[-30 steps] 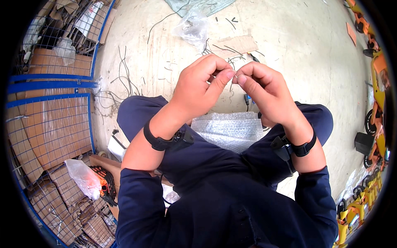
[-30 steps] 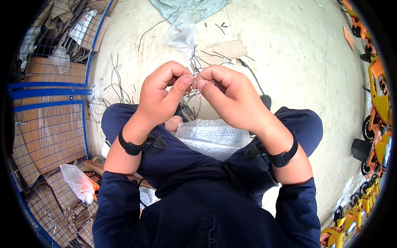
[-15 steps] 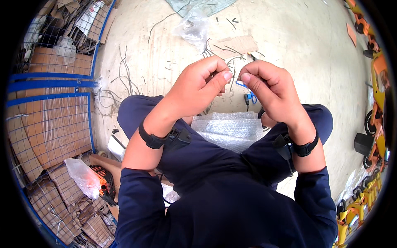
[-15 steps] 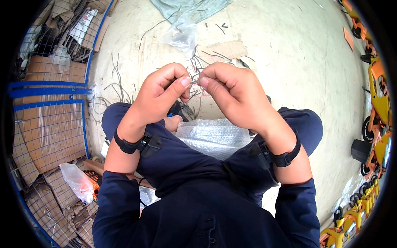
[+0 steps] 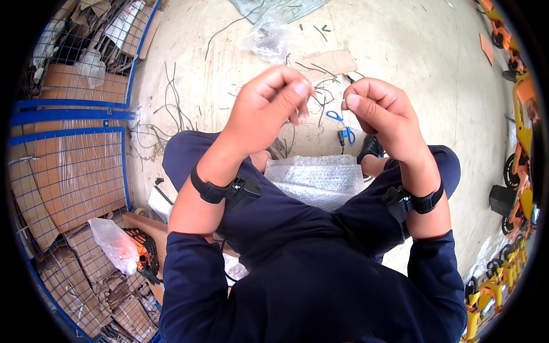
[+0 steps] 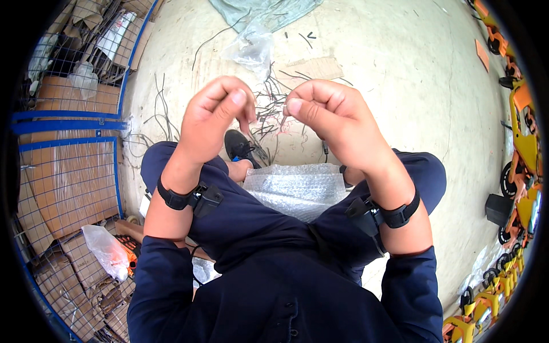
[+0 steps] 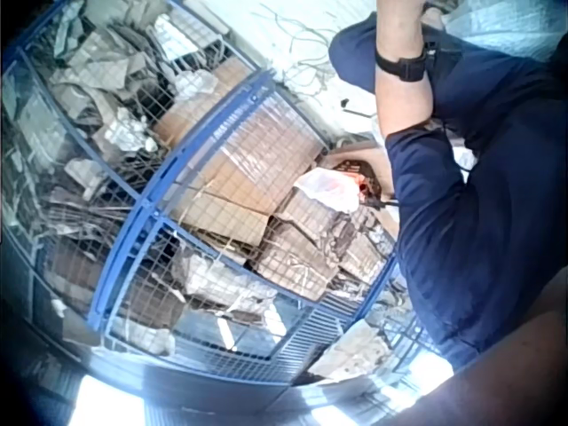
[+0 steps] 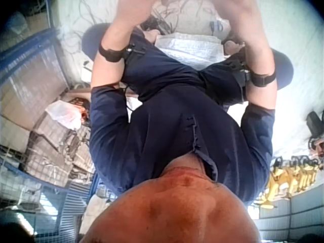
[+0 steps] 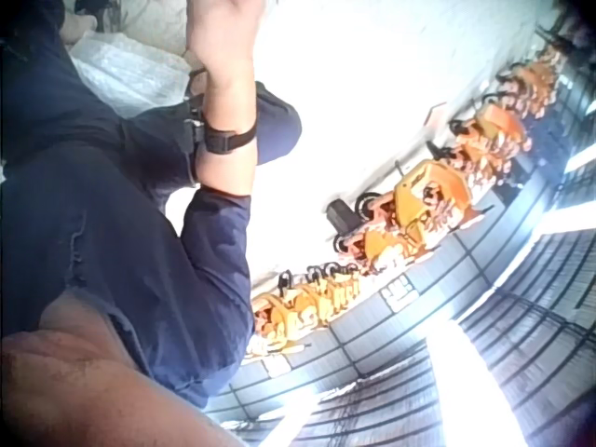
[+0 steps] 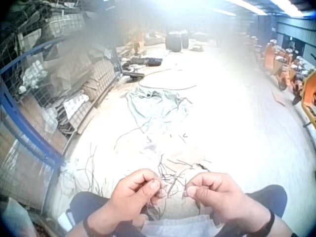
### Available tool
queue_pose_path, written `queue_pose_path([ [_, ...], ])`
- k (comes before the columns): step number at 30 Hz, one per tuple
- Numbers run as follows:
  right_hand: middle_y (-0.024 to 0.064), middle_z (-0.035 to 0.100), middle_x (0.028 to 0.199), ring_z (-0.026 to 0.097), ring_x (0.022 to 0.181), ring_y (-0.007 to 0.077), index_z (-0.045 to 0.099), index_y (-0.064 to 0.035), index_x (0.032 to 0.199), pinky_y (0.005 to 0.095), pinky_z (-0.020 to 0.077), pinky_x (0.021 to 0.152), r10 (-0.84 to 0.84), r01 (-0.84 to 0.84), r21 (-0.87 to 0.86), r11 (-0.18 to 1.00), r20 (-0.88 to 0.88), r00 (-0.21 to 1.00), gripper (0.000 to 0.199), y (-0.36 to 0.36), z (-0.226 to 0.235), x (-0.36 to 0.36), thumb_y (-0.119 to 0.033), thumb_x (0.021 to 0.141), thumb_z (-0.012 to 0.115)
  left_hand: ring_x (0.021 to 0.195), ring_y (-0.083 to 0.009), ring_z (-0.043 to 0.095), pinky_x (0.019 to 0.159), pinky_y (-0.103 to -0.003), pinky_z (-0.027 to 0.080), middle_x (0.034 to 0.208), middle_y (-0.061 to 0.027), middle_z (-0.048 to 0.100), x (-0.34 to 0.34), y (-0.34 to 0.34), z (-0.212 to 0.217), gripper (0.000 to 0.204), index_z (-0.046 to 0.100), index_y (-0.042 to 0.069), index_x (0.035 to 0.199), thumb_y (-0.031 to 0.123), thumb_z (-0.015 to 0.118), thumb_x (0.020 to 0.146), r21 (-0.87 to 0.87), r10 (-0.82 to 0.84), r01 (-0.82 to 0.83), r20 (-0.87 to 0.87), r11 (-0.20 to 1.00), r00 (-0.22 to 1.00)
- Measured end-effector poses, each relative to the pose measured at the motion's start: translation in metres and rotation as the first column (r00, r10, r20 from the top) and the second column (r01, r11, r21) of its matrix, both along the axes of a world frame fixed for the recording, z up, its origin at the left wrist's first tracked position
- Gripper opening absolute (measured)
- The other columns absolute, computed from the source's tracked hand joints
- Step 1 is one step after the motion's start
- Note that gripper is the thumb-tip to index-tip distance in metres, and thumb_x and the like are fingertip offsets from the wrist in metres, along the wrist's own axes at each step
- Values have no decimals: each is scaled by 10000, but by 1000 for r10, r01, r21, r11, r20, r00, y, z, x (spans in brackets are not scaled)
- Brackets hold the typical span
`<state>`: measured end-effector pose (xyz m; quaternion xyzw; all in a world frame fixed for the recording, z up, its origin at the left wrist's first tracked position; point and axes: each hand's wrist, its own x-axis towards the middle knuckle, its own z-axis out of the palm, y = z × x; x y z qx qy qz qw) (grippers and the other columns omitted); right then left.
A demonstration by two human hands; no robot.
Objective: The person twists wires together by hand, then cuts the end of a wire with scissors.
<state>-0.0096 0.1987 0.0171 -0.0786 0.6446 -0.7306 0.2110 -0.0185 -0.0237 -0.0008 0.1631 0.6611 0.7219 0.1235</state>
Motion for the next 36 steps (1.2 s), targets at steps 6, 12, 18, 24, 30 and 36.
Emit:
queue_pose_path([
  [6,-47,467,638,371,557,31,616,-26,897,200,316,481,53,13,-293,956,213,976,182,2,-12,-4,-189,929,542,1002,-168,578,891,-296,452,1030,-71,629,-5,12,-14,289,562,-8,1140,127,620,891,-177,45,-120,-379,977,924],
  [12,-31,526,688,451,601,41,624,-30,903,193,367,541,-104,105,23,994,-62,993,142,3,-18,-6,-147,922,545,854,-103,596,790,-247,480,894,-40,645,-2,9,-7,148,632,-18,979,82,647,871,-114,15,1,144,993,989],
  [18,29,629,859,564,827,105,633,-8,945,253,456,742,7,72,214,974,-349,937,142,-4,-12,1,-132,934,564,801,-79,580,743,-225,482,875,-36,637,-2,4,-5,138,630,-22,970,79,642,877,-163,-24,37,81,986,996],
  [24,22,600,749,533,691,80,637,-5,940,220,434,644,84,-72,80,994,-161,983,186,-1,-5,3,-159,954,533,792,-78,573,729,-226,474,846,-26,631,-3,-5,-1,127,635,-22,945,84,647,876,4,-73,73,115,997,991],
  [30,2,495,590,382,467,42,629,17,917,188,295,405,144,-143,-204,968,-10,990,213,14,1,-2,-158,957,516,774,-80,562,711,-234,464,819,-28,643,-16,-18,-5,126,659,-18,939,86,653,869,-334,28,-31,-14,942,1000],
  [36,-28,373,562,301,444,37,582,40,876,184,234,342,169,-123,-553,824,33,985,244,35,-1,-9,-169,955,484,744,-92,565,697,-240,464,815,-37,649,-29,-46,-10,138,665,-14,929,110,640,875,-358,132,-109,40,927,990],
])
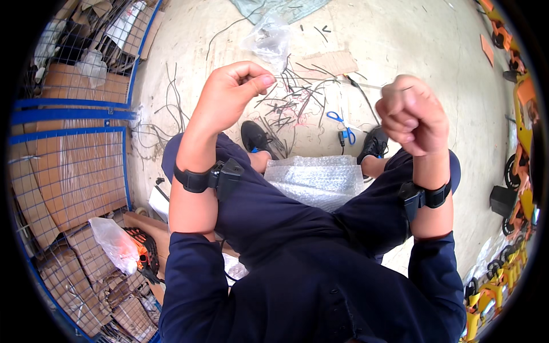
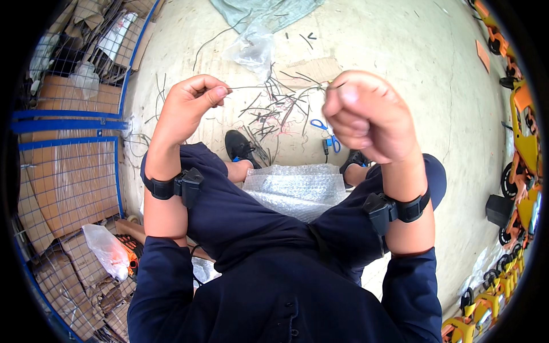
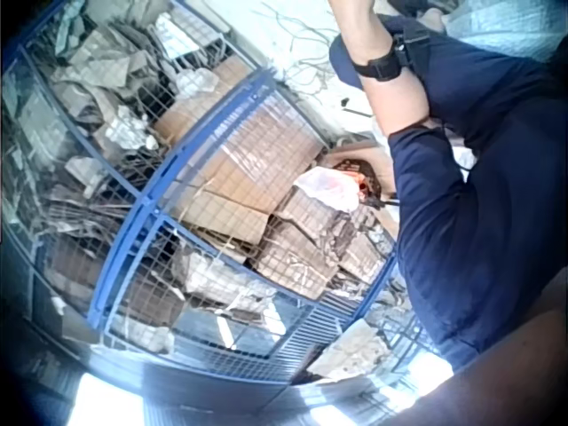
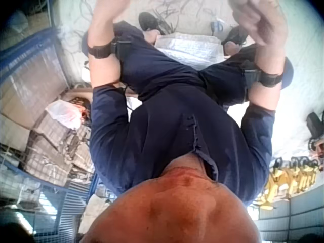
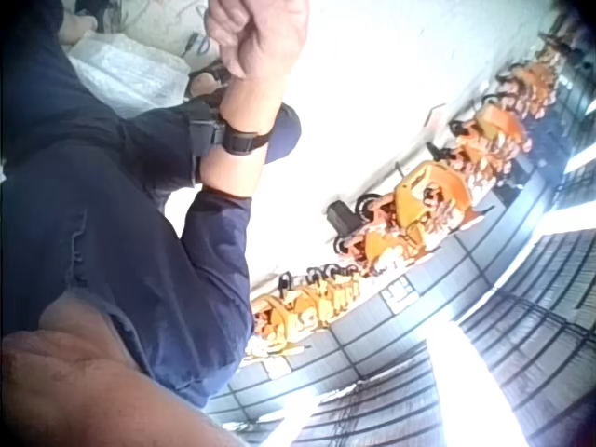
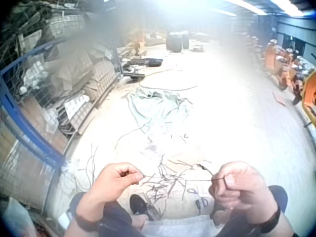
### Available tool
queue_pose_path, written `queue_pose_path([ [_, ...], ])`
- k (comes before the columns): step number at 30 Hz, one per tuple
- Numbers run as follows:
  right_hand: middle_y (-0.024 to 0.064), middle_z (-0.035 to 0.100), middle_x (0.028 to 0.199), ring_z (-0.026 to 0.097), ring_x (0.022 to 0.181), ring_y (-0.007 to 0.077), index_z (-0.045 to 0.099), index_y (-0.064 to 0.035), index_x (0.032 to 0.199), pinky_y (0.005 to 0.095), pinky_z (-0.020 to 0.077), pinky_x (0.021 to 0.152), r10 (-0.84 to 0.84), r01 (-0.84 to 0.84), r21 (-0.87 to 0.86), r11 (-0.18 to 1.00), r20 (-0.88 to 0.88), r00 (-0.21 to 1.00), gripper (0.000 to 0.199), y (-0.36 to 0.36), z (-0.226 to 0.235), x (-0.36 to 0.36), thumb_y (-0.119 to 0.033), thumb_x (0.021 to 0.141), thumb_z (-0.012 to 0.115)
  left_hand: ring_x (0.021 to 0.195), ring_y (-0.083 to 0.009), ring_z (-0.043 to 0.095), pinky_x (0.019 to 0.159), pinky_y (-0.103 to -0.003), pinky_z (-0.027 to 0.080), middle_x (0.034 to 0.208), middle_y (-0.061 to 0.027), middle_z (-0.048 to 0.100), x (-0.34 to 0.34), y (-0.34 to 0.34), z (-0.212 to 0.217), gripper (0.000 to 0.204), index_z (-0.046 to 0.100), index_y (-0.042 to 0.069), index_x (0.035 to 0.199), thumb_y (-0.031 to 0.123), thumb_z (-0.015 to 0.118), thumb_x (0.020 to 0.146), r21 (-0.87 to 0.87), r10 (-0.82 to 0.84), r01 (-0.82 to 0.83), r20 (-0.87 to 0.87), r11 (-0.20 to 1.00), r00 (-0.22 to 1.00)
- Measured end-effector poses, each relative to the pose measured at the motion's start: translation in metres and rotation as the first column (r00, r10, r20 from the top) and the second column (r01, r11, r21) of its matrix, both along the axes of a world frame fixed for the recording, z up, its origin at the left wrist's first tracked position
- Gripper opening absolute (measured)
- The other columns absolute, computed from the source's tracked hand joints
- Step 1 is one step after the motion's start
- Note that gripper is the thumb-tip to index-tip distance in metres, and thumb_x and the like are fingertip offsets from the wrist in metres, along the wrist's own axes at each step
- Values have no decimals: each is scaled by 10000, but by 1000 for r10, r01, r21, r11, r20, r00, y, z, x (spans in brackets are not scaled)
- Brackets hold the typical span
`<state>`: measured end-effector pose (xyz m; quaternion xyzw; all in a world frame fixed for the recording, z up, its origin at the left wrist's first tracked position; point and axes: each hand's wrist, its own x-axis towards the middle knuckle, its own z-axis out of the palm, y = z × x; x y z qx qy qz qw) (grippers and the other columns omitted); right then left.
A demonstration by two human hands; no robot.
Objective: The person twists wires together by hand, then cuts the end of a wire with scissors.
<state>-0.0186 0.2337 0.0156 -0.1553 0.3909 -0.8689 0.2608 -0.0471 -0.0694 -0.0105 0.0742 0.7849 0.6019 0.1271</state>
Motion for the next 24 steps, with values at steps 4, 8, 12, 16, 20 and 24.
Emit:
queue_pose_path([
  [4,-13,381,594,310,521,61,534,21,915,176,260,365,-8,-14,-266,964,-83,997,223,28,5,-12,-167,970,428,728,-84,554,690,-238,456,771,-24,633,-4,-15,-1,132,665,-4,895,125,647,872,-155,23,-16,43,988,999],
  [8,-12,450,609,333,526,65,544,-4,943,179,285,391,9,-85,-349,933,-214,977,204,51,11,-20,-132,979,390,687,-76,534,639,-230,425,705,-10,616,-10,-31,-5,151,678,4,860,154,677,849,-262,49,-20,103,965,993],
  [12,-4,489,618,386,534,54,556,-17,927,164,355,402,-49,-55,-383,922,-256,965,166,65,16,-19,-127,956,436,680,-76,543,614,-239,416,685,-11,623,-14,-40,-11,157,683,7,838,164,686,839,-289,144,-122,55,950,988],
  [16,-19,440,609,365,539,57,553,-24,897,166,327,386,-141,82,-240,967,-238,961,215,58,18,-13,-185,960,424,723,-114,556,696,-247,457,812,-54,626,-13,-20,-22,168,636,-24,942,124,652,863,-458,113,-498,-643,737,758],
  [20,27,549,638,434,506,60,643,10,895,216,336,419,-146,247,270,930,-345,927,207,25,8,0,-142,917,504,707,-137,552,675,-246,445,814,-72,607,8,28,17,120,590,-15,899,86,633,851,-220,68,-268,-641,938,765],
  [24,36,645,772,541,633,98,657,13,883,250,434,562,-72,319,494,809,-454,888,113,-11,16,17,-54,879,567,549,-168,519,493,-249,415,677,-86,544,41,60,33,222,568,10,784,177,715,787,-224,-264,147,-701,964,662],
])
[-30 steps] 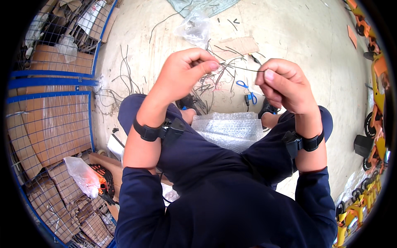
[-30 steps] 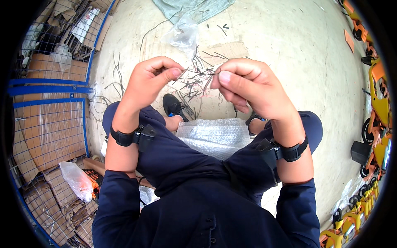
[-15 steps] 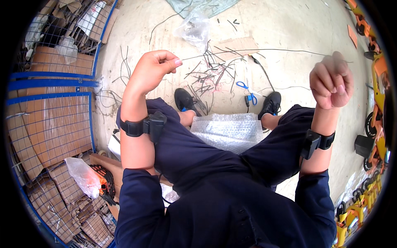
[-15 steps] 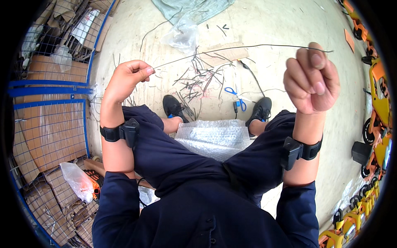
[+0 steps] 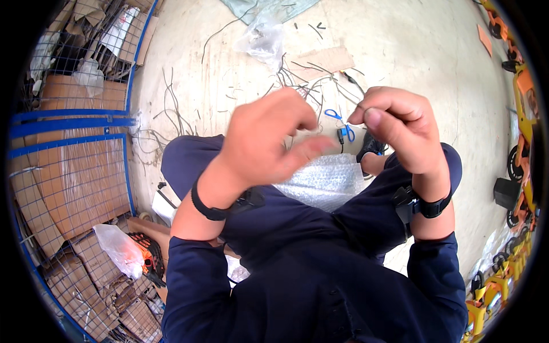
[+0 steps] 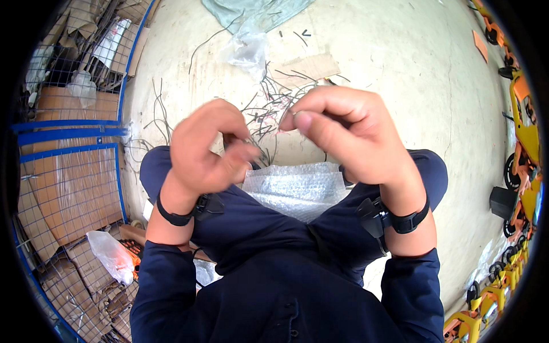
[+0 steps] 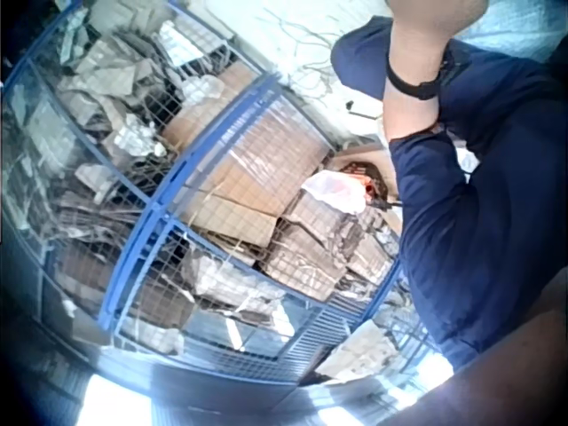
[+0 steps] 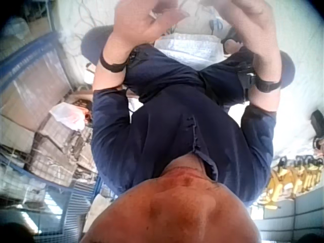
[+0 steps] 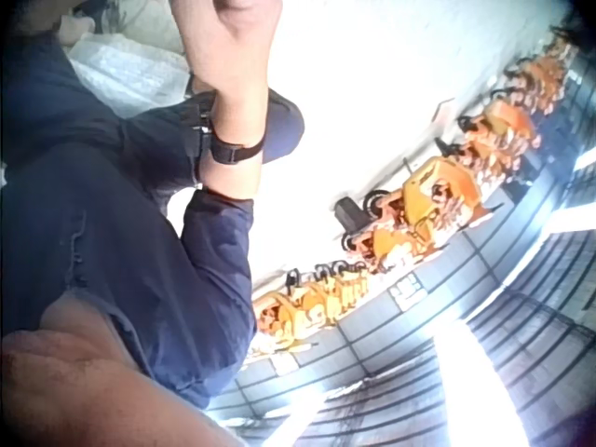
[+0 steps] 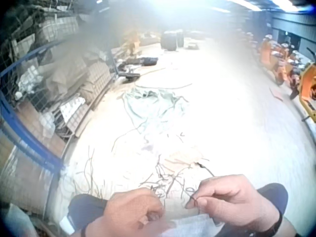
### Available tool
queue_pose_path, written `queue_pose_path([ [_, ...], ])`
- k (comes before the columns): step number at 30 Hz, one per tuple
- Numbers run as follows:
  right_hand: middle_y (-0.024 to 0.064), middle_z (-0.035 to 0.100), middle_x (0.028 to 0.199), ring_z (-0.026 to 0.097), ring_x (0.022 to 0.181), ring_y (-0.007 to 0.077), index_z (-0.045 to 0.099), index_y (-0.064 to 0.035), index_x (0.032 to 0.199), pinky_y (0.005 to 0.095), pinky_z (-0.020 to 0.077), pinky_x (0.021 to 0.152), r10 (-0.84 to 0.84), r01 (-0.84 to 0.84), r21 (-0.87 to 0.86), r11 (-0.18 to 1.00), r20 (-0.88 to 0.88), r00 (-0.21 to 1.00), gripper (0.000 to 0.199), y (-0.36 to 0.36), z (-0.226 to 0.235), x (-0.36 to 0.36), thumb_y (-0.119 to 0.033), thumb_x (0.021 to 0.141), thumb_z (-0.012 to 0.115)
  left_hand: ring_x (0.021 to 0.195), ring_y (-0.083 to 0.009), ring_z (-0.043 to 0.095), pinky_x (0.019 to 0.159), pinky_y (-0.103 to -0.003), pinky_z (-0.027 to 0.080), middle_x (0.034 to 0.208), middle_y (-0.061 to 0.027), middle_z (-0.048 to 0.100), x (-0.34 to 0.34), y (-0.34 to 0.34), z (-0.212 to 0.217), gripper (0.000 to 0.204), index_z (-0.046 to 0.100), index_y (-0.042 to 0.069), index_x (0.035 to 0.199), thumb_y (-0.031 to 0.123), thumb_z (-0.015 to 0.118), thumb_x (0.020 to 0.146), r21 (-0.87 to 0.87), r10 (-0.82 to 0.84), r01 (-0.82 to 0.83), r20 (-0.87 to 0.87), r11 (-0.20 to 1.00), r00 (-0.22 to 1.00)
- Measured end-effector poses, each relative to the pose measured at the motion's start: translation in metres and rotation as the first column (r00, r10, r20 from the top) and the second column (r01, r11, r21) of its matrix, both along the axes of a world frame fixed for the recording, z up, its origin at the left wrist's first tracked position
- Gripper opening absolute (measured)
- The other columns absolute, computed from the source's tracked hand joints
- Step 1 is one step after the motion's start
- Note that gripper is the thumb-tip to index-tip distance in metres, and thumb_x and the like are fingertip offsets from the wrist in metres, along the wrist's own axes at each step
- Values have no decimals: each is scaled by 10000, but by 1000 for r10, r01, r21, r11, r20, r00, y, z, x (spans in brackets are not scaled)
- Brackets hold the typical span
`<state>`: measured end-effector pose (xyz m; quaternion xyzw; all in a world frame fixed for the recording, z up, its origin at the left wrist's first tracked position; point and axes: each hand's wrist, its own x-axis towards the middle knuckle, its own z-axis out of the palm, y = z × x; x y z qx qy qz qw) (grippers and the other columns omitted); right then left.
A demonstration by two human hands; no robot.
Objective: The person twists wires together by hand, then cuts the end of a wire with scissors.
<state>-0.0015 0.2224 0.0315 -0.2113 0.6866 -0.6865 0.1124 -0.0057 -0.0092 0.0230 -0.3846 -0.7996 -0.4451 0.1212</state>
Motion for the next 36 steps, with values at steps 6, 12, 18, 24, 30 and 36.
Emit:
queue_pose_path([
  [6,81,594,688,547,597,186,659,-13,869,290,422,550,22,37,254,967,-227,974,72,-14,-2,4,-27,832,599,508,-188,507,438,-265,394,641,-51,504,-1,14,-16,436,556,51,749,458,712,769,-159,86,-108,-137,981,987],
  [12,95,592,682,564,602,251,662,-21,868,327,439,545,70,59,322,945,-375,924,84,-22,-4,5,-14,806,605,497,-230,494,416,-310,377,623,-60,491,-1,11,-16,339,561,49,734,362,635,843,-219,28,-60,-146,974,989],
  [18,108,608,717,587,629,222,655,-7,881,299,453,572,95,-1,367,930,-241,966,83,-22,-2,6,-13,823,595,471,-236,500,414,-321,383,587,-69,510,2,9,-15,199,573,43,680,141,570,854,-243,56,-99,-178,965,982],
  [24,70,653,793,588,709,119,641,29,897,264,464,622,127,-125,-21,992,231,965,102,-27,6,14,-44,895,570,431,-215,500,400,-316,389,544,-54,525,3,8,-15,223,563,60,633,118,578,848,31,-34,35,-7,999,999],
  [30,75,653,816,541,706,93,623,40,912,244,435,607,277,-146,-362,921,343,898,140,-29,-4,14,-74,924,544,452,-192,540,420,-291,416,560,-70,564,12,13,-13,291,564,25,658,92,472,926,277,-102,51,173,959,980],
  [36,81,623,751,478,618,99,607,39,911,248,399,585,323,-94,-552,829,333,886,168,-39,-20,16,-106,937,525,465,-163,559,442,-275,436,555,-66,570,22,16,-9,362,553,13,667,129,400,973,395,-133,-17,349,918,928],
])
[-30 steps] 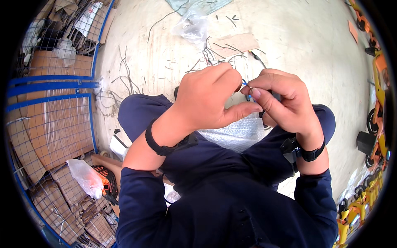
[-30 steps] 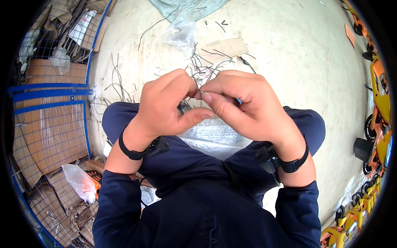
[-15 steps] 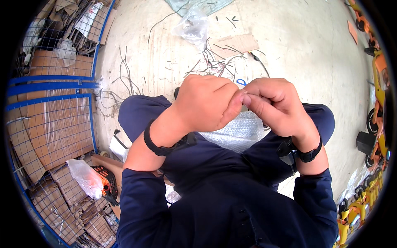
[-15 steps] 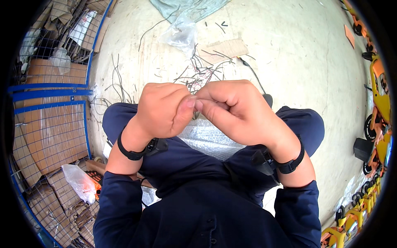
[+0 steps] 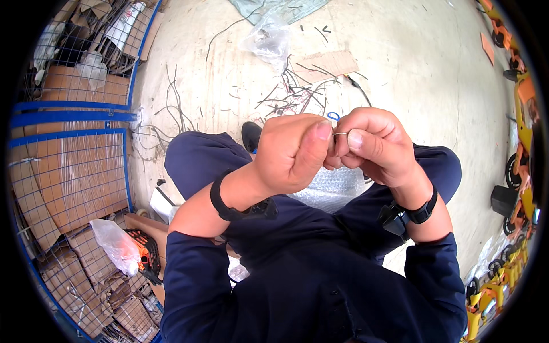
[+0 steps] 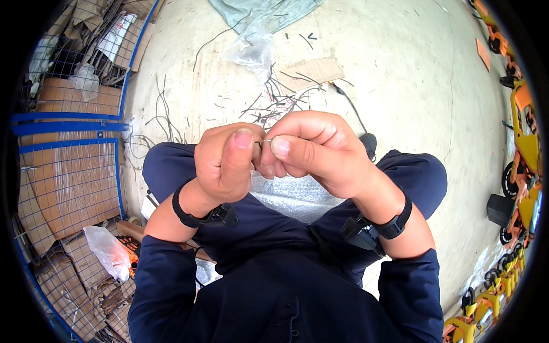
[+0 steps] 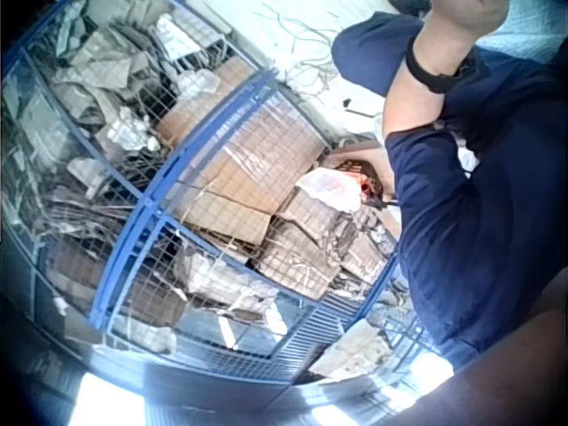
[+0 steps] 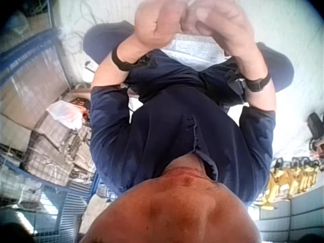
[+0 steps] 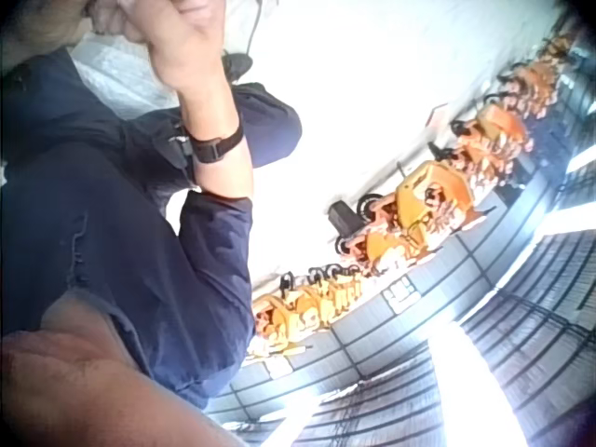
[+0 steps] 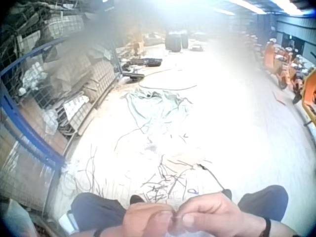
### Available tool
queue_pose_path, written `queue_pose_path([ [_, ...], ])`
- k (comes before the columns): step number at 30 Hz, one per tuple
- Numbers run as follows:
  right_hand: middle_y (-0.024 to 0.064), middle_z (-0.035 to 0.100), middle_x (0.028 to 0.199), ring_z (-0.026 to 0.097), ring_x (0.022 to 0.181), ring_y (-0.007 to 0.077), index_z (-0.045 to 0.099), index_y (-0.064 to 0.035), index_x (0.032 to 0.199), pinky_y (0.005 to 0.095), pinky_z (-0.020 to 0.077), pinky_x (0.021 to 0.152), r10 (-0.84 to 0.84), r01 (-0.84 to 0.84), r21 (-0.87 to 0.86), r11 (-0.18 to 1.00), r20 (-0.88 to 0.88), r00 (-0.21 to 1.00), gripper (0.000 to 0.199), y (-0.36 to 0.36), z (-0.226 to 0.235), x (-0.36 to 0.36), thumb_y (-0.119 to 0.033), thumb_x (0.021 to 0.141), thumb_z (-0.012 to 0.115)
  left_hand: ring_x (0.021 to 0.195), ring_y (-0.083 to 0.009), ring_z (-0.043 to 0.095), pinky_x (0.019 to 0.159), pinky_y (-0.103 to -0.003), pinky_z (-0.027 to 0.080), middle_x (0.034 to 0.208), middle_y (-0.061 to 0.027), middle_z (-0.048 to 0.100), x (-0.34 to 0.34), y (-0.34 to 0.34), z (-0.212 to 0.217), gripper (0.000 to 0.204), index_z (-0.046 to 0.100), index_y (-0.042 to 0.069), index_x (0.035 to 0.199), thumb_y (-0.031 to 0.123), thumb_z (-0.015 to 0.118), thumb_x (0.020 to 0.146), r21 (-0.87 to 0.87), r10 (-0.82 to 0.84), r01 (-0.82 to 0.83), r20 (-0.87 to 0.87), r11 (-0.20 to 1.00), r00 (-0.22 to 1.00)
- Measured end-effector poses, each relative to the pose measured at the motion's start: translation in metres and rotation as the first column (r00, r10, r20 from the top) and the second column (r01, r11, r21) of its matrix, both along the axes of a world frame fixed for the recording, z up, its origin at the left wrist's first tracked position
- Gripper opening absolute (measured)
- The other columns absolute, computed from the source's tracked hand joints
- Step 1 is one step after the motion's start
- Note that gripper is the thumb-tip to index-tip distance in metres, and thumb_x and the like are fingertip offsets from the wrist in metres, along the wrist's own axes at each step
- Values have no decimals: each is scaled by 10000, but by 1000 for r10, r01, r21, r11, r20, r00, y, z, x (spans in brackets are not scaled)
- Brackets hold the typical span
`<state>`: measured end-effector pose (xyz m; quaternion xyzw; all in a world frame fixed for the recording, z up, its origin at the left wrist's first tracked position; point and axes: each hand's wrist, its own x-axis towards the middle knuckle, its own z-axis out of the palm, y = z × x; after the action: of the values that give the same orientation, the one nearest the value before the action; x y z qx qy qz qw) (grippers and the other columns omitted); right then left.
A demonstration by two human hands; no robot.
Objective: The person twists wires together by hand, then cuts the end of a wire with scissors.
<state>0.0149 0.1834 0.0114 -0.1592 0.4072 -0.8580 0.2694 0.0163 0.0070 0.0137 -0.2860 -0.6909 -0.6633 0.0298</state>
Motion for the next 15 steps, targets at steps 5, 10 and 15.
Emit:
queue_pose_path([
  [5,52,539,664,417,565,102,598,38,907,259,375,562,38,-33,-156,987,32,999,191,-2,-15,-2,-130,945,515,467,-160,558,457,-271,439,554,-74,569,0,1,0,403,548,9,650,152,380,987,51,-10,8,50,999,999],
  [10,16,440,622,350,545,97,585,32,909,255,318,514,113,-90,-250,964,80,990,212,0,-16,-4,-157,956,499,490,-144,561,474,-263,448,569,-82,576,1,-1,-2,426,555,3,648,168,370,995,103,-26,16,95,995,995],
  [15,3,388,630,302,542,94,559,19,940,235,272,479,137,-81,-356,931,133,982,201,-1,-19,-6,-167,959,486,525,-142,575,496,-259,460,581,-90,580,3,0,-6,467,551,1,655,212,339,1012,206,-76,37,188,978,979],
])
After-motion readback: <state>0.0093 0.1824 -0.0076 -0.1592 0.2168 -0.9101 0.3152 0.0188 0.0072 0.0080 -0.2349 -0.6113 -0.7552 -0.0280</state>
